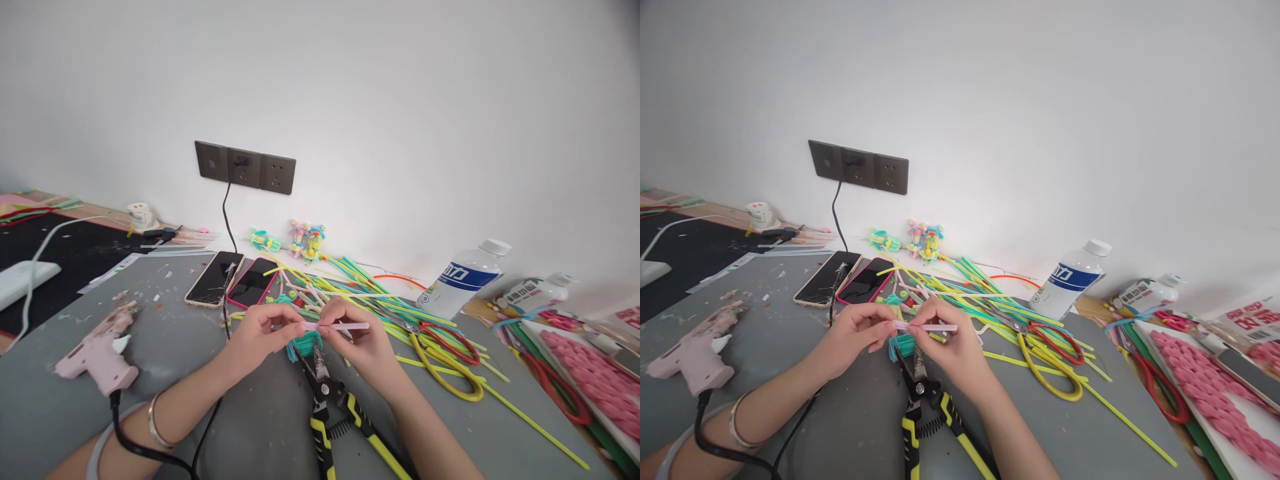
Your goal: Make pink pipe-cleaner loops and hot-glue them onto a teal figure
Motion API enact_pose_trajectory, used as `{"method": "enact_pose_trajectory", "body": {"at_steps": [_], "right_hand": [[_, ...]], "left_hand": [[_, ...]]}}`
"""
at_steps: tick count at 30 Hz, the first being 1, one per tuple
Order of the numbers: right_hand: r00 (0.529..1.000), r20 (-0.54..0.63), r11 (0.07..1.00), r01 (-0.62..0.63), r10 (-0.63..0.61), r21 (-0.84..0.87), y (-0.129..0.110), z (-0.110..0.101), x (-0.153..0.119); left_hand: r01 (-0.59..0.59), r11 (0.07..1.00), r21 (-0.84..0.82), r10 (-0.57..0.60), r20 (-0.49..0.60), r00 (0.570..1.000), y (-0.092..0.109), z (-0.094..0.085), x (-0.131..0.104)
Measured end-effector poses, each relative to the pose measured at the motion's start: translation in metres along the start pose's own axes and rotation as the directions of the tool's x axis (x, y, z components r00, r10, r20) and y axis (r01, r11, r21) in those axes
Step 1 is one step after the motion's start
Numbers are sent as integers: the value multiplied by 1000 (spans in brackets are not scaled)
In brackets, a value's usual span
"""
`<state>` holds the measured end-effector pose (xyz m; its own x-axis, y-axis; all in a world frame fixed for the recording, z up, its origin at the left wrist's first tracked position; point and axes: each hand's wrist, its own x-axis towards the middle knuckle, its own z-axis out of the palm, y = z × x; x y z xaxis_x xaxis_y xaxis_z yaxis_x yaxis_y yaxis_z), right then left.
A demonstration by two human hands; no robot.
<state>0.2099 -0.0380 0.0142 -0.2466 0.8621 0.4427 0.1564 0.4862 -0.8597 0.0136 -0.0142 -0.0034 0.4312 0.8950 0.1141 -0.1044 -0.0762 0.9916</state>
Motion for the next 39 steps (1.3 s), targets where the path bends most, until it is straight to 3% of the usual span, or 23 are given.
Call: {"method": "enact_pose_trajectory", "body": {"at_steps": [4, 7, 10, 14, 21, 29, 39], "right_hand": [[977, -56, 967, 195, -206, -165, 1, 4, -4], [933, 29, 870, 345, -358, -353, 1, 5, -6], [902, 137, 777, 423, -409, -466, 1, 3, -6], [910, 196, 791, 415, -366, -449, 3, 2, -4], [939, 166, 873, 342, -302, -346, 8, 4, -4], [967, 103, 926, 254, -234, -278, 7, 5, -4], [958, 137, 927, 281, -253, -250, 8, 6, -3]], "left_hand": [[130, 976, -172, -130, 10, 991, -4, 0, 1], [224, 948, -226, -213, 74, 974, -3, 0, 2], [262, 929, -262, -245, 98, 965, 0, 1, 2], [241, 931, -276, -228, 77, 971, 0, 2, 3], [238, 949, -208, -227, 79, 971, -5, 0, 4], [314, 872, -375, -285, 131, 949, -6, -1, 2], [305, 846, -437, -304, 76, 950, -2, 1, 3]]}}
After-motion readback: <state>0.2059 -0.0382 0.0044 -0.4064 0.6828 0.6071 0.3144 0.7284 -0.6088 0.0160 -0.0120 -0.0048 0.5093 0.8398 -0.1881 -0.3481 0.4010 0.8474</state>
